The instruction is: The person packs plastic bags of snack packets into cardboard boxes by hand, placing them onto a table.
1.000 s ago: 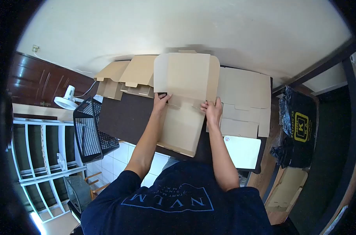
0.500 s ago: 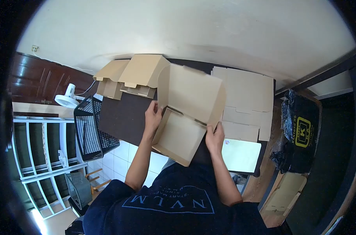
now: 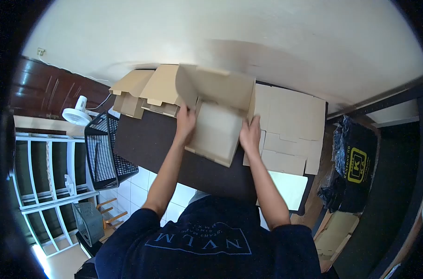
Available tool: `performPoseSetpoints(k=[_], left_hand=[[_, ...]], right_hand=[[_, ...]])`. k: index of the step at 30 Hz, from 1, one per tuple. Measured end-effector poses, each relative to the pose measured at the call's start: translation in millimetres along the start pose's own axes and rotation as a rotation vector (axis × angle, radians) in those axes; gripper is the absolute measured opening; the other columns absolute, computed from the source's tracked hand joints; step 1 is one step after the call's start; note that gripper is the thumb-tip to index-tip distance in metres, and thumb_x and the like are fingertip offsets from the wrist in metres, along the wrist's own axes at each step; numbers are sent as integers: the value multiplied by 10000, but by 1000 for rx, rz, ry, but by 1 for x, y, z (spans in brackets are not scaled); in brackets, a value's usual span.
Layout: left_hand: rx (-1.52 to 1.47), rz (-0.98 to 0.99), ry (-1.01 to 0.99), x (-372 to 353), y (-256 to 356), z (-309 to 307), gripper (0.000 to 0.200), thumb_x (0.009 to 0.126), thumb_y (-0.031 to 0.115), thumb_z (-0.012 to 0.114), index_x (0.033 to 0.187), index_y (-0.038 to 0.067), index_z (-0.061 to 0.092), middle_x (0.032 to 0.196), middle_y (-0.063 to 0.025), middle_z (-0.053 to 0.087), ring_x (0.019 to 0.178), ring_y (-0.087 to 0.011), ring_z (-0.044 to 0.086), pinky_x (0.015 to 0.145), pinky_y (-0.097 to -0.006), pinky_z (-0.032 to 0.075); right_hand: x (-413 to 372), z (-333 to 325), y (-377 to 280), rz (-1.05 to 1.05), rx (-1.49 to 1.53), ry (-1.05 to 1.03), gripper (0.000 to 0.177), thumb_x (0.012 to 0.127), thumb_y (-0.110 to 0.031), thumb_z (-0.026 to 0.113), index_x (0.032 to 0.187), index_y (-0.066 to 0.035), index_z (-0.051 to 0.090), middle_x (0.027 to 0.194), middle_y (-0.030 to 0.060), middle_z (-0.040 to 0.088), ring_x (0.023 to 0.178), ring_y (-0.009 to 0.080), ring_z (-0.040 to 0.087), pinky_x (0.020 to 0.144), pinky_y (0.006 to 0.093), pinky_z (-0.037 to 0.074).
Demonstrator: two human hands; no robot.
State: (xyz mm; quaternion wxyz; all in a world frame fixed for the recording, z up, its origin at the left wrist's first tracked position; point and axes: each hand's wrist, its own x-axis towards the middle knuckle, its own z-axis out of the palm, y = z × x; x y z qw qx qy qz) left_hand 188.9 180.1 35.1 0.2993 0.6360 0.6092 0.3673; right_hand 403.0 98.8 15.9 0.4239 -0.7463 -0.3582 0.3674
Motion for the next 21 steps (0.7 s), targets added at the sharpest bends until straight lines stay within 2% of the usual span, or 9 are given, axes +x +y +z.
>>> performPoseSetpoints(k=[4, 6, 8, 9, 10, 14, 16, 19, 21], left_hand=[[-95, -58, 55, 74, 2, 21, 302, 878, 53, 534, 1161, -10, 451, 974, -218, 615, 915, -400, 598, 817, -400, 477], [-141, -32, 35, 108, -20, 31, 319, 878, 58, 535, 1179, -7, 452, 992, -217, 613, 951, -393, 594, 844, -409, 469], [-182, -17, 10, 114, -24, 30, 336, 878, 63, 536, 1197, -4, 453, 1010, -216, 612, 986, -387, 589, 872, -417, 461], [21, -37, 22, 110, -12, 25, 359, 874, 65, 542, 1215, -2, 453, 1041, -218, 604, 1024, -388, 573, 895, -426, 450], [224, -56, 32, 105, -4, 22, 382, 870, 68, 548, 1233, -1, 453, 1072, -219, 597, 1061, -388, 556, 919, -436, 438], [209, 4, 125, 64, 11, 16, 385, 849, 61, 570, 1221, 2, 490, 1131, -234, 569, 1102, -384, 535, 940, -452, 421], [159, 100, 39, 39, 11, 13, 404, 846, 95, 603, 1232, 20, 509, 1140, -211, 581, 1072, -358, 566, 929, -402, 447], [-15, 49, -48, -6, 23, 10, 308, 816, 48, 607, 1118, 4, 563, 1111, -214, 568, 1087, -388, 534, 942, -435, 424], [0, 155, -71, -28, 10, 14, 325, 818, 58, 620, 1135, 15, 560, 1121, -209, 564, 1094, -382, 533, 939, -435, 429]], right_hand=[[85, 17, -24, -47, 9, 13, 312, 926, -249, 507, 973, 46, 414, 983, 295, 556, 979, 446, 544, 816, 464, 413], [119, 27, -15, -20, 120, 2, 459, 948, -330, 514, 1289, -30, 448, 1081, 194, 607, 947, 275, 624, 765, 348, 516], [129, 27, -25, -87, 70, 56, 454, 936, -341, 529, 1212, 17, 480, 1076, 227, 602, 998, 327, 596, 835, 390, 471], [128, 26, -29, -146, 21, 111, 468, 924, -353, 544, 1135, 64, 513, 1070, 259, 597, 1049, 378, 568, 906, 432, 427], [127, 23, -31, -113, 20, 50, 539, 918, -378, 553, 1224, 62, 502, 1149, 261, 581, 1084, 369, 560, 947, 423, 420], [109, 16, -35, -124, -34, 91, 529, 915, -379, 558, 1226, 45, 497, 1188, 256, 548, 1069, 358, 567, 935, 419, 430], [101, 13, -42, -115, -75, 145, 508, 906, -344, 583, 1245, 21, 486, 1198, 232, 521, 1030, 336, 571, 911, 412, 445], [93, 12, -46, -152, -53, 160, 484, 895, -303, 606, 1256, -5, 482, 1156, 205, 520, 988, 312, 565, 886, 395, 454], [100, 17, -34, -188, -31, 159, 480, 882, -285, 623, 1248, -7, 484, 1126, 197, 522, 956, 309, 560, 865, 389, 459]])
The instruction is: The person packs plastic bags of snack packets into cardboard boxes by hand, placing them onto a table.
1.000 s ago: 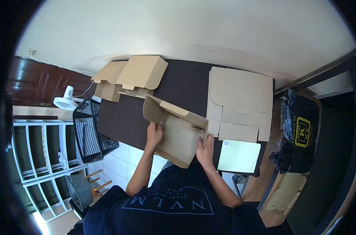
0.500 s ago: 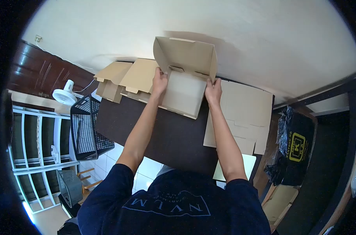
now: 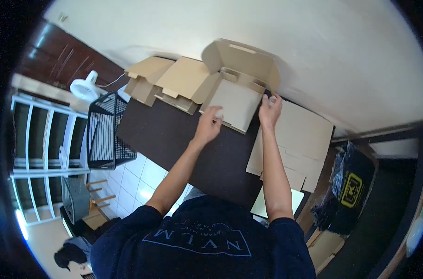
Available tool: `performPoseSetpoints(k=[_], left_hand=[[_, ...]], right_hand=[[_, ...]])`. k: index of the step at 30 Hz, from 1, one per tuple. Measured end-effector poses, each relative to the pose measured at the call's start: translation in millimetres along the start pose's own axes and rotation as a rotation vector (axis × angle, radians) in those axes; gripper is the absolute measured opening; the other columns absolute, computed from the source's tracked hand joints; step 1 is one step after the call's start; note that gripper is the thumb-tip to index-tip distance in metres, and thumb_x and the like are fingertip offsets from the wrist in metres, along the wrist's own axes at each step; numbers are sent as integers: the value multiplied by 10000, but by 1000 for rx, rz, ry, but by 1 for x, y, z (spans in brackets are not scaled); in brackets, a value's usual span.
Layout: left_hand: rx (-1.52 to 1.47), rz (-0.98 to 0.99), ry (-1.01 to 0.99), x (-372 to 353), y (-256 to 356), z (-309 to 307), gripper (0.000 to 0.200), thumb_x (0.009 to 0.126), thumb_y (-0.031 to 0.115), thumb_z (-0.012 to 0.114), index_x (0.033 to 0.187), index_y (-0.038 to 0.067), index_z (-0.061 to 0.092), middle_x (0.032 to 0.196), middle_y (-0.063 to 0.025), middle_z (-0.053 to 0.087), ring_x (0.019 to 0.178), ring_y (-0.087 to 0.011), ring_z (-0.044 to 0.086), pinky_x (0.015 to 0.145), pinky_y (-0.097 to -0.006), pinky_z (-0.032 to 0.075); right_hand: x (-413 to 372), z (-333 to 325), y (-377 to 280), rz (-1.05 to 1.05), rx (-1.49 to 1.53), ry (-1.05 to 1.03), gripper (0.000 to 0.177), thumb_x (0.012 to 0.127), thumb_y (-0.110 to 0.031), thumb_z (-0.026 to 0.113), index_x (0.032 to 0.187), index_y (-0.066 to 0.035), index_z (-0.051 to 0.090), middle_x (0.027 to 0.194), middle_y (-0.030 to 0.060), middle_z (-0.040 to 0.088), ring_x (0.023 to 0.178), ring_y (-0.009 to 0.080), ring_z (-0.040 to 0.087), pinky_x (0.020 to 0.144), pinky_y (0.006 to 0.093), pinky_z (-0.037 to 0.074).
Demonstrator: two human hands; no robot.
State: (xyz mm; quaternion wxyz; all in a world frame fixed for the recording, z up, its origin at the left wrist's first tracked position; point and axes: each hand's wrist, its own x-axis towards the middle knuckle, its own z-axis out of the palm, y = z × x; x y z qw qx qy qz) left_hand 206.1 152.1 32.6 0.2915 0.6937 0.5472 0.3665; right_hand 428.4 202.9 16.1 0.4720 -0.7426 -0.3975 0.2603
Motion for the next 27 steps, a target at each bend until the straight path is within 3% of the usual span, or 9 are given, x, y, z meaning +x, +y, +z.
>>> performPoseSetpoints(k=[3, 5, 8, 12, 14, 17, 21, 23, 27], left_hand=[[110, 8, -82, -30, 0, -3, 389, 825, 75, 628, 1201, 32, 536, 1232, -206, 500, 1137, -385, 513, 974, -434, 426], [174, 3, -169, -36, -4, -2, 441, 829, 70, 620, 1254, 45, 502, 1303, -204, 442, 1171, -393, 489, 997, -430, 425], [167, -42, -218, -31, -10, 0, 459, 836, 73, 611, 1277, 52, 483, 1284, -208, 446, 1155, -389, 501, 973, -436, 441], [207, -45, -258, -23, -17, -1, 293, 812, 22, 596, 1103, -7, 586, 1105, -175, 536, 1031, -381, 557, 894, -432, 471], [194, 6, -177, -30, -17, 0, 239, 801, 26, 581, 1037, -2, 605, 1045, -172, 541, 990, -375, 569, 864, -436, 481], [188, 18, -104, -45, -21, -2, 199, 791, 32, 563, 978, 2, 624, 994, -170, 545, 952, -368, 581, 837, -437, 491], [178, -40, -131, -54, -24, -9, 300, 795, 31, 567, 1091, 22, 615, 1175, -195, 518, 1054, -381, 557, 917, -422, 473], [169, -48, -123, -62, -25, -10, 341, 801, 37, 574, 1141, 32, 605, 1257, -205, 494, 1101, -387, 542, 952, -417, 460], [125, -50, -115, -75, -22, -22, 414, 830, 53, 614, 1239, 75, 557, 1368, -205, 425, 1204, -373, 488, 1006, -411, 427]], right_hand=[[3, 7, 14, -15, 93, 24, 492, 858, -268, 661, 1232, -3, 482, 1125, 195, 519, 927, 317, 567, 844, 394, 463], [-1, -4, -9, -371, -115, 297, 479, 817, -229, 713, 1178, -2, 496, 1114, 195, 522, 932, 320, 567, 835, 407, 458], [23, -7, -35, -306, -43, 378, 454, 793, -187, 738, 1143, -28, 496, 1041, 189, 574, 891, 332, 593, 802, 432, 464], [41, -20, -60, -255, -90, 265, 308, 810, -199, 710, 1015, -21, 564, 907, 190, 641, 838, 370, 623, 759, 460, 470], [47, -23, -67, -239, -313, 160, 229, 829, -220, 674, 861, -1, 613, 851, 196, 674, 817, 396, 637, 732, 477, 471], [47, -15, -52, -254, -488, 86, 255, 841, -250, 648, 801, 2, 658, 897, 213, 675, 875, 393, 635, 763, 454, 482], [73, -4, 5, -247, -541, -1, 263, 856, -261, 634, 939, -17, 681, 941, 218, 677, 898, 381, 640, 801, 440, 491], [94, 8, 41, -203, -189, -104, 297, 870, -274, 615, 1031, -31, 674, 942, 219, 677, 922, 379, 641, 833, 442, 492], [66, -3, 8, -175, -2, -18, 305, 878, -273, 602, 1054, -32, 664, 934, 216, 680, 926, 379, 643, 835, 456, 487]])
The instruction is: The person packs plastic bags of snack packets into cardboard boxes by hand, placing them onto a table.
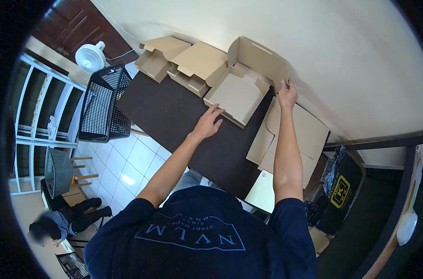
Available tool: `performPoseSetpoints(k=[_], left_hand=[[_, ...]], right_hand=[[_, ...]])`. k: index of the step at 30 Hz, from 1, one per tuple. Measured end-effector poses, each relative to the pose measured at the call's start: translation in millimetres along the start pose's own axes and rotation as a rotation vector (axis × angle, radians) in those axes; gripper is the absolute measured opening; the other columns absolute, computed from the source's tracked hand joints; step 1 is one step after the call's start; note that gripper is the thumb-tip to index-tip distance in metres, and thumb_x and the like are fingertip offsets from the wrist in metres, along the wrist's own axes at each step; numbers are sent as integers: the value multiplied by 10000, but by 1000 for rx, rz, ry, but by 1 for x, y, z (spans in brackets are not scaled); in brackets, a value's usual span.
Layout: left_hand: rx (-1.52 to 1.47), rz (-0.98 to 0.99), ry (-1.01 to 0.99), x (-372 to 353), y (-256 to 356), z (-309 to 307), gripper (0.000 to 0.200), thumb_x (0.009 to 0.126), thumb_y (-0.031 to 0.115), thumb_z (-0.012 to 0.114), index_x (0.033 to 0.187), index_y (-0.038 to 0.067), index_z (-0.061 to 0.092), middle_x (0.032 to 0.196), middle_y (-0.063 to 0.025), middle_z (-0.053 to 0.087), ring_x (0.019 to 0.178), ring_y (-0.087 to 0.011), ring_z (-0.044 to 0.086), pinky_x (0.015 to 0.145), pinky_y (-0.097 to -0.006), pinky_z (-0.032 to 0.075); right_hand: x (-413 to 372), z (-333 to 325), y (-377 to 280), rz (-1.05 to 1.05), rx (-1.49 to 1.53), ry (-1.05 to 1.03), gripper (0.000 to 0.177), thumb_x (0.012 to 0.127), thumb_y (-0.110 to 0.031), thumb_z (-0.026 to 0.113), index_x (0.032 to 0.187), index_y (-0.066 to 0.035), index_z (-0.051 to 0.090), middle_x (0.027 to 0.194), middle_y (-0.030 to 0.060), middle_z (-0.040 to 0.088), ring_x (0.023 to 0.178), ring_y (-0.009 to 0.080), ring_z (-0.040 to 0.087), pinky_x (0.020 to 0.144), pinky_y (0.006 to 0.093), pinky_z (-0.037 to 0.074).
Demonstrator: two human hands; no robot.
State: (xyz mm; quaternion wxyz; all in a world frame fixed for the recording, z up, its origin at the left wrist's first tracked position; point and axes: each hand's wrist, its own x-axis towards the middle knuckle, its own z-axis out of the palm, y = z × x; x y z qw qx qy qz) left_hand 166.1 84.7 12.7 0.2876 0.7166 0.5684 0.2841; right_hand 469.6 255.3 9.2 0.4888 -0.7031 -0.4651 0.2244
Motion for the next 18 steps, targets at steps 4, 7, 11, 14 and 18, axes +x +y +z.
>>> performPoseSetpoints(k=[4, 7, 11, 14, 18], left_hand=[[-59, -15, 14, -14, 9, -7, 391, 839, 64, 620, 1226, 70, 563, 1380, -198, 419, 1210, -370, 483, 1028, -409, 409], [-99, 15, 103, -23, 9, -12, 350, 838, 53, 605, 1186, 74, 580, 1345, -195, 442, 1223, -374, 462, 1026, -394, 403], [-268, -153, 149, -51, 10, -27, 289, 843, 26, 611, 1130, 56, 611, 1169, -146, 551, 984, -268, 618, 791, -343, 523], [-336, -200, 257, -78, -14, -26, 267, 862, 24, 607, 1127, 55, 617, 1017, -118, 617, 802, -175, 645, 709, -276, 523], [-399, -376, 204, -117, -53, -31, 265, 892, 29, 572, 1155, 51, 601, 990, -63, 628, 836, -108, 617, 661, -221, 487]], right_hand=[[-12, -11, -36, -118, -345, -12, 325, 889, -311, 577, 1028, -31, 668, 924, 215, 677, 910, 394, 640, 833, 460, 486], [-8, -10, -27, -188, -575, -89, 348, 891, -311, 591, 1047, -6, 656, 909, 196, 687, 858, 326, 666, 756, 414, 524], [14, -17, 15, -110, -373, -384, 472, 879, -328, 646, 1192, 18, 577, 942, 179, 683, 788, 208, 686, 609, 328, 571], [-16, -44, -29, 75, -127, -310, 616, 883, -320, 650, 1349, 8, 416, 1074, 204, 626, 757, 198, 669, 582, 300, 566], [-69, -80, -5, 115, 31, -282, 427, 871, -302, 653, 1169, -2, 593, 882, 136, 673, 720, 176, 671, 565, 285, 546]])
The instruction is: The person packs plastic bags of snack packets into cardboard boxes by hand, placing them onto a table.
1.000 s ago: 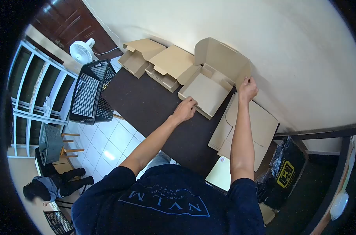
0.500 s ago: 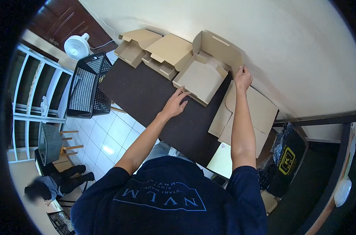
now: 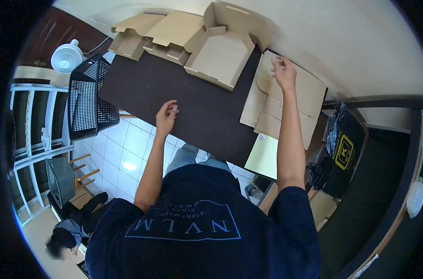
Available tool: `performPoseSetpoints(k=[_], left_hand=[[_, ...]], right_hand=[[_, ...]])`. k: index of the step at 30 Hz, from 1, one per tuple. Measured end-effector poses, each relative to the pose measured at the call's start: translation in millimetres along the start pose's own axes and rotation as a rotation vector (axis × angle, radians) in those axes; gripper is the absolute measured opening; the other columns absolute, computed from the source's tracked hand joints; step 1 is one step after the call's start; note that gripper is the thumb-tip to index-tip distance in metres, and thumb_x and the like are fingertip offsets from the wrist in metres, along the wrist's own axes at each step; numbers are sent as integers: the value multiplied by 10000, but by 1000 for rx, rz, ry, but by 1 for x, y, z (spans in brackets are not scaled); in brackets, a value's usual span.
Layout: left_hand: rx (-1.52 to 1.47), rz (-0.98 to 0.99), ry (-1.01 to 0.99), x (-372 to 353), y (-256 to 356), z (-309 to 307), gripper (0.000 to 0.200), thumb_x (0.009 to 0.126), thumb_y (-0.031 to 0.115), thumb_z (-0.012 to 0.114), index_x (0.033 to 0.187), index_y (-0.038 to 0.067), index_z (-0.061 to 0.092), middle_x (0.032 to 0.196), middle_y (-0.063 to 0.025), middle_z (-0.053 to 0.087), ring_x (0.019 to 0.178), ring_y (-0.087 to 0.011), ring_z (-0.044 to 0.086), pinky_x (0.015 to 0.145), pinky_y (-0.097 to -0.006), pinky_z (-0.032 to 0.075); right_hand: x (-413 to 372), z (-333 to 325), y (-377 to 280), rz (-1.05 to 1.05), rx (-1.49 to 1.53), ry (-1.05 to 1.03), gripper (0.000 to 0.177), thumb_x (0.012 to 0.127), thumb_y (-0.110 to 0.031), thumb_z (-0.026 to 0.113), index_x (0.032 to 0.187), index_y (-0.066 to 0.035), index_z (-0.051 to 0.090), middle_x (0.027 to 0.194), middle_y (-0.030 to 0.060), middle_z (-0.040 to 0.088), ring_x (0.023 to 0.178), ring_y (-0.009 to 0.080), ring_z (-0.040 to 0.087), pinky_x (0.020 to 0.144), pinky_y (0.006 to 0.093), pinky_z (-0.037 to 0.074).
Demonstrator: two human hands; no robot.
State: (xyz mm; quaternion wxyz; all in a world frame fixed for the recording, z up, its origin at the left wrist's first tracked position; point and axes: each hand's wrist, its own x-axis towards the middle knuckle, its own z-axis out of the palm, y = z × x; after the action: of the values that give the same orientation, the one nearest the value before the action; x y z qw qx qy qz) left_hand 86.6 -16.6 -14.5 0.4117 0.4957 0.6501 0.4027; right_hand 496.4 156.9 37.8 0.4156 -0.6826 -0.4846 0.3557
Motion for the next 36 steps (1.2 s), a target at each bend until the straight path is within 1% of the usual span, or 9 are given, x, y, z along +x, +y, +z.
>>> performPoseSetpoints(k=[3, 7, 11, 14, 23, 27, 29, 33, 36], left_hand=[[-38, -48, 6, -18, -11, -12, 266, 904, 18, 546, 1162, 53, 596, 931, -43, 631, 819, -85, 604, 643, -205, 474], [-61, -45, -53, -45, -26, -28, 263, 863, -27, 492, 1094, 16, 608, 833, -68, 645, 770, -129, 622, 710, -267, 514], [-33, -7, -68, -70, -30, -33, 297, 829, -62, 510, 1100, 20, 602, 821, -59, 643, 786, -134, 631, 721, -274, 519], [-5, -82, -58, -71, -27, -37, 229, 869, -6, 544, 1084, 40, 608, 797, -60, 647, 766, -146, 635, 717, -289, 520], [-28, -34, 83, -56, -52, -104, 186, 897, 29, 535, 1065, 28, 617, 807, -60, 645, 758, -137, 624, 708, -290, 510], [-17, -123, 144, -69, -93, -173, 188, 896, 29, 541, 1065, 33, 624, 786, -66, 645, 752, -135, 620, 704, -295, 509], [-49, -213, 222, -76, -131, -211, 206, 867, 24, 519, 1040, 25, 632, 812, -103, 662, 746, -180, 639, 729, -320, 513], [-111, -244, 425, -97, -188, -299, 191, 856, -21, 530, 1011, 1, 640, 793, -65, 654, 721, -120, 610, 676, -266, 502], [-111, -217, 582, -122, -210, -357, 118, 887, 33, 571, 952, 3, 666, 772, -71, 663, 712, -120, 617, 642, -265, 499]], right_hand=[[-65, -15, 47, -116, -111, -33, 268, 901, -266, 623, 978, -16, 682, 794, 84, 674, 649, 127, 619, 554, 258, 491], [-170, -6, 51, 167, -6, -100, 257, 924, -243, 595, 867, 2, 648, 678, 48, 615, 583, 92, 563, 505, 248, 434], [-244, 35, 49, 440, 187, -203, 175, 947, -150, 548, 902, -10, 642, 717, 39, 608, 595, 102, 568, 518, 235, 464], [-273, 74, 42, 419, 201, -354, 136, 938, -111, 553, 941, -19, 653, 775, 44, 635, 638, 107, 594, 538, 240, 484], [-233, 185, -31, 187, -1, -726, 178, 914, -191, 613, 1012, -49, 656, 857, 36, 654, 710, 107, 616, 583, 242, 501], [-197, 228, -50, 52, -104, -707, 175, 907, -197, 630, 992, -48, 664, 790, 9, 630, 657, 76, 584, 545, 232, 490], [-188, 251, -69, 69, -226, -669, 174, 914, -181, 608, 1013, -46, 653, 844, 33, 647, 697, 104, 618, 571, 237, 507], [-195, 324, -89, 148, -160, -634, 184, 924, -186, 594, 1035, -46, 641, 854, 37, 644, 685, 109, 616, 575, 244, 515], [-223, 388, -109, 200, -105, -718, 191, 926, -192, 592, 1043, -48, 637, 870, 40, 645, 693, 112, 618, 581, 248, 519]])
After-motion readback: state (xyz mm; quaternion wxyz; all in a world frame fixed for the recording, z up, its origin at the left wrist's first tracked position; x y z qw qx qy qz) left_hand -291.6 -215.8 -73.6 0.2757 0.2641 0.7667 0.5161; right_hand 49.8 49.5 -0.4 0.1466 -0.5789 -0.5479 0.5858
